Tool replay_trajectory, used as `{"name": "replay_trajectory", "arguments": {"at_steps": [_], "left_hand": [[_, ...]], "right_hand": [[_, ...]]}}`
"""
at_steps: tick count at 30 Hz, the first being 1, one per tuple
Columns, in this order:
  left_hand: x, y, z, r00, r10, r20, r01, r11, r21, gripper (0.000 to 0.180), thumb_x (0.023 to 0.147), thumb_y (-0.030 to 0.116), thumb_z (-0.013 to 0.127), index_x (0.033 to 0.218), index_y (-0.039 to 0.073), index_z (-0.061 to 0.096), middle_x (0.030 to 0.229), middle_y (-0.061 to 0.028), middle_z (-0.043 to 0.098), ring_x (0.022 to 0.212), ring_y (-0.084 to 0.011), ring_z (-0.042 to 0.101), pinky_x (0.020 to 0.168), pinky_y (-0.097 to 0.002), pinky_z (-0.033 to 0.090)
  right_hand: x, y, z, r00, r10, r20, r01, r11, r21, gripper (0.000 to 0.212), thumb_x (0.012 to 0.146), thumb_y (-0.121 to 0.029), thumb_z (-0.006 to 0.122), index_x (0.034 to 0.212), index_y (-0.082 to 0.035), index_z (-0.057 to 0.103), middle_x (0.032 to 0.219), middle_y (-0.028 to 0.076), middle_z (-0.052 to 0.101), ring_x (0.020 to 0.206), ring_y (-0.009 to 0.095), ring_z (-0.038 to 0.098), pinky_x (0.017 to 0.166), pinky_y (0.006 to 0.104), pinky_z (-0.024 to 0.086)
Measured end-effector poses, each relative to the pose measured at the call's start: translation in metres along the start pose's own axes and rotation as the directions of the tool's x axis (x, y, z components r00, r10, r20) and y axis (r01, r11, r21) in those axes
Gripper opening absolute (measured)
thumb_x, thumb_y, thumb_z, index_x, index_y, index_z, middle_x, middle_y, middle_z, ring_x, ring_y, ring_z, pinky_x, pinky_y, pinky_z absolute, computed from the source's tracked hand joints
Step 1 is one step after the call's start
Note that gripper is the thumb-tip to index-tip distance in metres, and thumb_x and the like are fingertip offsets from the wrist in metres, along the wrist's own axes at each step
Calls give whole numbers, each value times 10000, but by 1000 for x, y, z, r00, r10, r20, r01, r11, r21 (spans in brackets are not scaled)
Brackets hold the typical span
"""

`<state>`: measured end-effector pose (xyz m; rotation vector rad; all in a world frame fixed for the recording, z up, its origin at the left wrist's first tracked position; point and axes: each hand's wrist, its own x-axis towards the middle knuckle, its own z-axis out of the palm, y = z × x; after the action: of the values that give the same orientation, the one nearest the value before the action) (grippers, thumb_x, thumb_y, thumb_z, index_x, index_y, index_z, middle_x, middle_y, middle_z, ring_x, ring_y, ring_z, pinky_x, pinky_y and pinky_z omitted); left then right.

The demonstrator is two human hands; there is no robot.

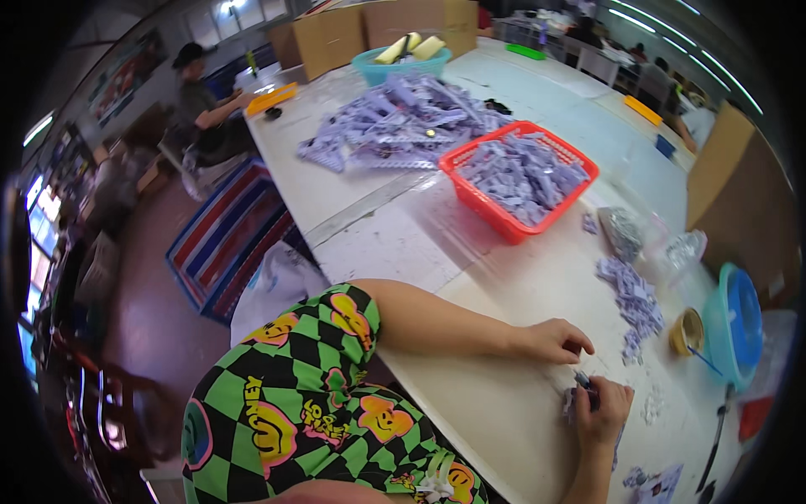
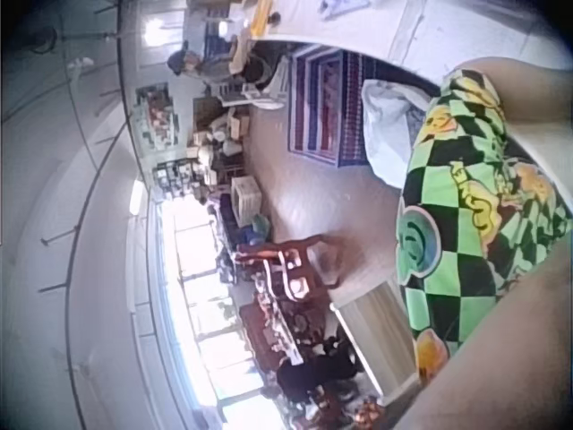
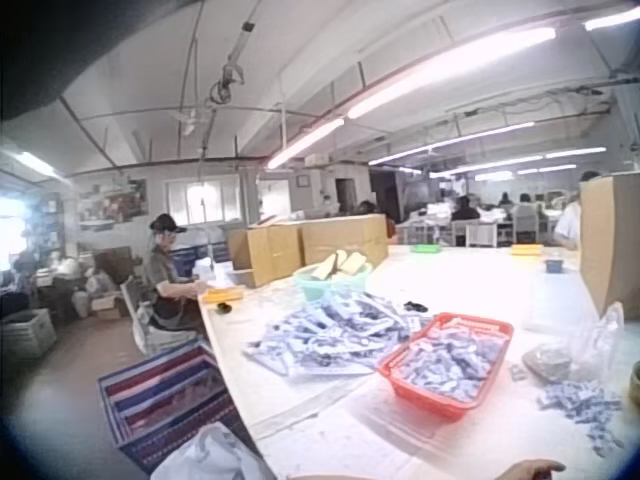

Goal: The person assembles a plastic toy part with a small motor and wiring by hand.

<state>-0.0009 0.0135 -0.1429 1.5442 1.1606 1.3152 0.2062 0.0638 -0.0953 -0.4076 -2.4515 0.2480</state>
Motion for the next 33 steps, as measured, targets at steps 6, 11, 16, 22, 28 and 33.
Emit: {"name": "replay_trajectory", "arguments": {"at_steps": [6, 11, 16, 22, 28, 33], "left_hand": [[-8, 1, -1, 998, -36, -50, 35, 999, -19, 297, 794, 48, 599, 1081, -26, 616, 790, -75, 623, 732, -124, 579, 679, -270, 480], [6, -10, 13, 999, 19, -37, -17, 999, 40, 293, 782, 76, 612, 1067, 11, 639, 831, -88, 649, 749, -137, 594, 694, -280, 489], [-4, -32, -2, 982, -8, -188, 19, 998, 61, 318, 789, 95, 635, 1105, 66, 644, 906, -69, 670, 803, -123, 597, 732, -278, 507], [7, 3, -11, 988, -155, -23, 156, 988, 19, 324, 864, 74, 578, 1185, 39, 602, 884, -1, 594, 696, -52, 518, 609, -204, 446], [-10, 16, -5, 996, -73, -42, 80, 975, 209, 299, 884, 72, 575, 1179, 99, 618, 978, -3, 613, 767, -57, 535, 645, -209, 465], [-18, 16, -6, 1000, -20, -9, 21, 955, 294, 328, 875, 63, 584, 1200, 103, 603, 1051, -10, 604, 832, -64, 531, 711, -201, 462]], "right_hand": [[-1, -1, 4, 1000, 16, 17, -16, 999, 31, 185, 707, -71, 677, 868, -27, 599, 765, 90, 600, 699, 250, 552, 773, 360, 372], [-14, -1, -5, 997, 78, -9, -78, 997, -4, 163, 713, -48, 666, 860, -26, 597, 758, 97, 581, 707, 254, 537, 750, 371, 378], [13, 3, 6, 985, 126, 114, -134, 989, 63, 115, 773, -134, 687, 799, -37, 630, 717, 102, 570, 675, 255, 515, 648, 355, 398], [15, 22, -4, 934, 347, 86, -357, 904, 236, 212, 770, -199, 708, 924, -56, 687, 883, 69, 657, 823, 194, 579, 741, 294, 438], [22, -1, -25, 900, 416, 132, -436, 857, 275, 145, 794, -99, 676, 925, -38, 683, 957, 87, 625, 871, 184, 586, 776, 275, 466], [11, 12, -28, 945, 322, 62, -327, 918, 223, 173, 779, -175, 727, 872, -33, 694, 849, 71, 635, 839, 176, 565, 757, 300, 440]]}}
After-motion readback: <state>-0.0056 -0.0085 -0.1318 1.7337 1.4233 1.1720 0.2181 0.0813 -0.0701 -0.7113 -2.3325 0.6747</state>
